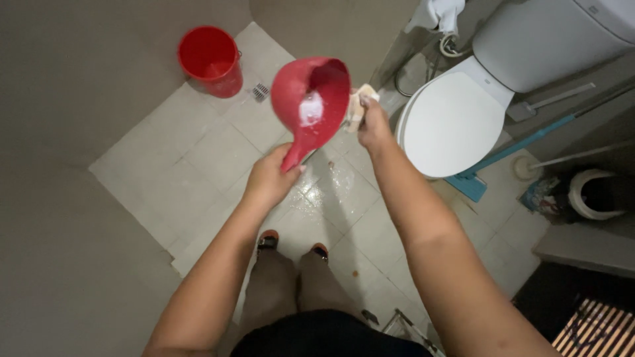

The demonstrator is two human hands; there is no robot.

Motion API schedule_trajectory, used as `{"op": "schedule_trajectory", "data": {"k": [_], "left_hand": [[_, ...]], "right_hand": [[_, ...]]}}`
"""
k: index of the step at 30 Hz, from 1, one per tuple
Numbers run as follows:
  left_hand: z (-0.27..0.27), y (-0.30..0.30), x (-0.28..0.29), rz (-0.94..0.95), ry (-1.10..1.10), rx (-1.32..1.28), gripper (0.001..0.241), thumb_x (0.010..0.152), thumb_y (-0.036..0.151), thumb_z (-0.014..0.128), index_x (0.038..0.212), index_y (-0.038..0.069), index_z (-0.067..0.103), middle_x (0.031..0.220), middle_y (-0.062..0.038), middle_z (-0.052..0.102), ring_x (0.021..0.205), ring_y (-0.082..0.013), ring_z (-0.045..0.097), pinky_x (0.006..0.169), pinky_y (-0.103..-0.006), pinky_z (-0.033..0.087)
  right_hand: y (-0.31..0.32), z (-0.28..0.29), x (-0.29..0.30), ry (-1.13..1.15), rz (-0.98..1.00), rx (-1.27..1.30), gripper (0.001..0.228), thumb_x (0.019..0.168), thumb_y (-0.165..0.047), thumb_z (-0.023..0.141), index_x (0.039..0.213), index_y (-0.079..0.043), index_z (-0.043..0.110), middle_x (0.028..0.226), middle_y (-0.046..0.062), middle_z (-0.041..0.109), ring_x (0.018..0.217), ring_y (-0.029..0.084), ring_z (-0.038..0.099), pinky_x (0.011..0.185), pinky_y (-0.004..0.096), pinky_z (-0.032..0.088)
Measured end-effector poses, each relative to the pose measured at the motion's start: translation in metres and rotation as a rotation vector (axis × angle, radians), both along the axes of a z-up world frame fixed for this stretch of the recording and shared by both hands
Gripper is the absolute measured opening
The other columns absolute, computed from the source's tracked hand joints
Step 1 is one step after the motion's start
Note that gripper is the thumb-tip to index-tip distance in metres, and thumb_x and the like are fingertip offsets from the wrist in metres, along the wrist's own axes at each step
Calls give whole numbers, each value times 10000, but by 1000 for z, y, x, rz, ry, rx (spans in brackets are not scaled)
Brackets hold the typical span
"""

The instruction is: The person cleans a bathroom using a cloth and a red scoop. They wipe the shower faucet and hose, then use the scoop to clean the floor and toilet area. Finally, they rinse the scoop and cloth in the sink.

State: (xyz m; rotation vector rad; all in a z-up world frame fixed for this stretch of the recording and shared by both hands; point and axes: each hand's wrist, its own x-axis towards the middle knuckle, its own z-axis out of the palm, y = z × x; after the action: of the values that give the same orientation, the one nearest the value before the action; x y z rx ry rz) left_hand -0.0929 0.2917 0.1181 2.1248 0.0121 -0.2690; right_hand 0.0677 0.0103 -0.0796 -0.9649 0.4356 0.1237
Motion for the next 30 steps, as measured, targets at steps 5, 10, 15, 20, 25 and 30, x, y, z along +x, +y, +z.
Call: {"op": "schedule_trajectory", "data": {"k": [5,10,15,20,25,30], "left_hand": [[22,-12,12,-143,-118,145,441,846,206,747,1277,190,652,1097,-126,722,999,-371,686,836,-467,535],[33,-12,28,-241,-169,382,450,851,183,715,1286,203,600,1054,-131,708,941,-383,682,775,-515,534],[39,6,48,-296,-207,448,440,877,164,695,1305,205,600,1051,-126,713,922,-379,697,770,-518,544],[38,27,74,-290,-148,400,455,884,205,712,1327,205,610,1066,-148,715,961,-390,687,805,-511,536],[4,52,97,-300,-225,65,540,853,228,778,1350,132,589,1114,-167,719,997,-359,696,848,-443,538],[10,63,105,-316,-223,66,504,866,216,771,1337,135,614,1118,-164,723,1005,-363,693,841,-442,540]], "right_hand": [[20,8,-17,41,-162,402,347,1041,-292,458,1291,-88,584,1286,140,683,1162,332,683,1048,510,555],[46,24,-13,136,-156,560,459,996,-394,381,1277,-105,602,1238,124,695,1114,338,690,993,558,551],[70,52,-8,148,-153,551,419,1046,-438,424,1235,-125,627,1178,103,720,1063,313,697,938,535,568],[75,0,19,222,-240,495,400,1035,-407,398,1175,-126,645,1073,100,747,971,314,722,877,522,601],[61,2,30,89,-327,378,329,1051,-424,486,991,-147,654,783,47,670,639,232,638,593,390,549],[52,44,30,10,-298,274,316,994,-446,602,801,-195,594,559,-7,511,393,166,442,347,323,352]]}}
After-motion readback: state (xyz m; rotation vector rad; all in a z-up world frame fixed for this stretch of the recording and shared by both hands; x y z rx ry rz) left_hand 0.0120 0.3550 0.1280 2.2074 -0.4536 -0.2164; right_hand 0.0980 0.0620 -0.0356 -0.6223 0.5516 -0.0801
